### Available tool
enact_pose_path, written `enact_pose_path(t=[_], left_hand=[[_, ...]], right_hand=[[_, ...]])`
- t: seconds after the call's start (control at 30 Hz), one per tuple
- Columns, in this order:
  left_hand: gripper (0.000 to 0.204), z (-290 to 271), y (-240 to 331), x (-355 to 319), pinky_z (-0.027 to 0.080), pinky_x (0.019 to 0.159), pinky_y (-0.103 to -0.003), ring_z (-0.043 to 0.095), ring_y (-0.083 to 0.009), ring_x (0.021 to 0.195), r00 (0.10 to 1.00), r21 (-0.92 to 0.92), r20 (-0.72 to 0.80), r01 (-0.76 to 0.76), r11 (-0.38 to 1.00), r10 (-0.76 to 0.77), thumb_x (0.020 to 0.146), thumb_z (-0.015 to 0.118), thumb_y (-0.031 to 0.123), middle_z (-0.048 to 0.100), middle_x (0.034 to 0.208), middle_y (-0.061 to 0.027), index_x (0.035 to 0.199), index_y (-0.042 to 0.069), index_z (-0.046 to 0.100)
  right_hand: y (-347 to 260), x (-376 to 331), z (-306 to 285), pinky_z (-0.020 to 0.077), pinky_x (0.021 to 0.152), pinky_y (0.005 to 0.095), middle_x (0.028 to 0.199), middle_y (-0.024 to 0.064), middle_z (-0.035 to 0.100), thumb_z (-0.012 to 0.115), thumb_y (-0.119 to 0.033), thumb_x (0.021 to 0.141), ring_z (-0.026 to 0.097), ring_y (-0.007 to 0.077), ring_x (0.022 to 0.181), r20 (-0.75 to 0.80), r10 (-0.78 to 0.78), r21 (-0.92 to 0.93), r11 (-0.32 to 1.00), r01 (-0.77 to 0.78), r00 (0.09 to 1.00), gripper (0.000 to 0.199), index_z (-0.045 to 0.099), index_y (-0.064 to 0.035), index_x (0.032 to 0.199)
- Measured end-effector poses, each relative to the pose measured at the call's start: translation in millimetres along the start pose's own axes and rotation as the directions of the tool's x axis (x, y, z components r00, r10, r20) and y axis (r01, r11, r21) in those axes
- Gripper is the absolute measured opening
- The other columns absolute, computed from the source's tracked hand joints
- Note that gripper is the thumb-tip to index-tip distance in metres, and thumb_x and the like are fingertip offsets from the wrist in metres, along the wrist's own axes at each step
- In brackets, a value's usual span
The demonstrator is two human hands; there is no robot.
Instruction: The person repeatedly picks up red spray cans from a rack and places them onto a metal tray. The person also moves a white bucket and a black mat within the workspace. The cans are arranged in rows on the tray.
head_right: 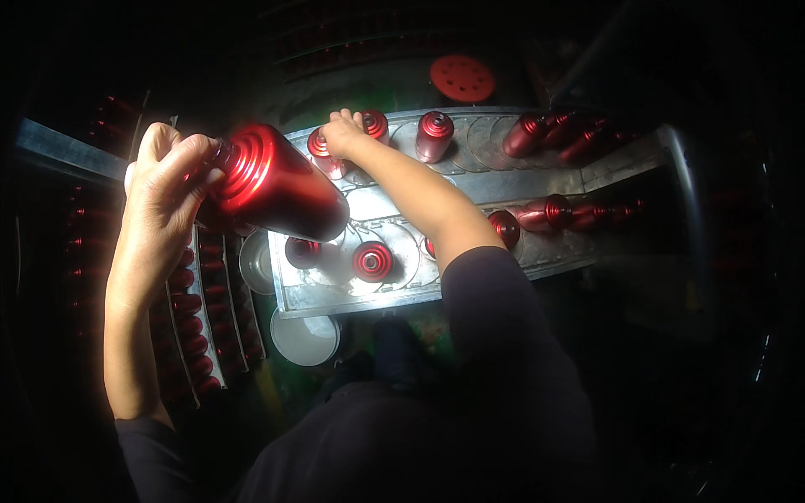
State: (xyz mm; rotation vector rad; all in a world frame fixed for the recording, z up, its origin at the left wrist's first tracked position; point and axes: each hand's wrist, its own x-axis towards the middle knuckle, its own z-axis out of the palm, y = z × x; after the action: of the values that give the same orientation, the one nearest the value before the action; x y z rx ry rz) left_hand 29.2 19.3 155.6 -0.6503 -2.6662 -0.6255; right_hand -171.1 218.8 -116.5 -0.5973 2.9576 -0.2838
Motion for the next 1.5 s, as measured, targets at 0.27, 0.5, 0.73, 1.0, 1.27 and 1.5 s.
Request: enact_pose_path(t=[0.27, 0.5, 0.73, 1.0, 1.27, 1.5], left_hand=[[0.013, -15.3, 0.7, -13.8, 0.050, 0.070, -0.035, 0.058, -0.0247, 0.087, 0.996, 0.087, 0.018, -0.093, 0.992, 0.092, 0.088, 0.068, -0.003, 0.051, 0.092, -0.0113, 0.098, 0.003, 0.067], [0.020, -19.6, 17.5, -13.6, 0.054, 0.070, -0.036, 0.064, -0.0247, 0.081, 0.976, -0.037, 0.018, -0.217, 0.975, 0.218, 0.086, 0.075, 0.011, 0.055, 0.093, -0.0112, 0.106, 0.011, 0.073], [0.023, -5.0, 18.3, -25.2, 0.054, 0.068, -0.036, 0.061, -0.0242, 0.081, 0.945, -0.025, -0.022, -0.326, 0.945, 0.326, 0.084, 0.076, 0.014, 0.053, 0.090, -0.0106, 0.107, 0.015, 0.074], [0.059, 6.9, 10.1, -75.3, 0.050, 0.098, -0.037, 0.056, -0.0297, 0.121, 0.987, -0.330, 0.157, 0.018, 0.944, 0.036, 0.080, 0.056, -0.019, 0.052, 0.126, -0.0133, 0.132, 0.007, 0.051], [0.044, 104.4, 3.3, -156.5, 0.044, 0.084, -0.052, 0.050, -0.0480, 0.101, 0.934, -0.363, 0.353, 0.188, 0.913, -0.052, 0.080, 0.055, -0.003, 0.045, 0.108, -0.0251, 0.122, 0.001, 0.044], [0.045, 201.8, 5.6, -172.3, 0.040, 0.088, -0.048, 0.054, -0.0416, 0.101, 0.962, -0.399, 0.272, 0.148, 0.905, -0.037, 0.067, 0.057, -0.012, 0.049, 0.107, -0.0211, 0.109, 0.002, 0.052]], right_hand=[[-33.1, -82.2, -145.8, 0.0413, 0.110, 0.0347, 0.139, 0.0167, 0.056, 0.062, -0.053, 0.094, 0.053, 0.0239, 0.129, -0.039, -0.437, 0.939, 0.291, 0.182, 0.899, 0.072, 0.044, -0.0103, 0.149], [-99.5, -182.1, -221.3, 0.0459, 0.108, 0.0375, 0.131, 0.0129, 0.059, 0.094, -0.026, 0.062, 0.057, 0.0237, 0.123, -0.082, -0.458, 0.844, 0.440, 0.306, 0.885, 0.096, 0.046, -0.0042, 0.142], [-89.3, -204.5, -211.5, 0.0495, 0.103, 0.0373, 0.127, 0.0126, 0.060, 0.091, -0.024, 0.061, 0.060, 0.0248, 0.118, -0.103, -0.507, 0.741, 0.535, 0.406, 0.856, 0.090, 0.049, -0.0053, 0.138], [-14.3, -192.2, -200.5, 0.0501, 0.101, 0.0337, 0.119, 0.0057, 0.065, 0.088, -0.022, 0.069, 0.064, 0.0175, 0.109, -0.209, -0.065, 0.697, 0.690, 0.195, 0.976, 0.073, 0.058, -0.0091, 0.134], [21.7, -110.5, -128.0, 0.0522, 0.098, 0.0368, 0.117, 0.0098, 0.062, 0.090, -0.030, 0.063, 0.063, 0.0244, 0.110, -0.571, 0.026, 0.391, 0.888, 0.243, 0.821, 0.069, 0.064, -0.0134, 0.124], [26.6, -41.2, -32.0, 0.0490, 0.100, 0.0400, 0.115, 0.0120, 0.063, 0.091, -0.031, 0.060, 0.059, 0.0282, 0.112, -0.560, 0.173, 0.398, 0.914, 0.080, 0.810, 0.065, 0.066, -0.0124, 0.117]])
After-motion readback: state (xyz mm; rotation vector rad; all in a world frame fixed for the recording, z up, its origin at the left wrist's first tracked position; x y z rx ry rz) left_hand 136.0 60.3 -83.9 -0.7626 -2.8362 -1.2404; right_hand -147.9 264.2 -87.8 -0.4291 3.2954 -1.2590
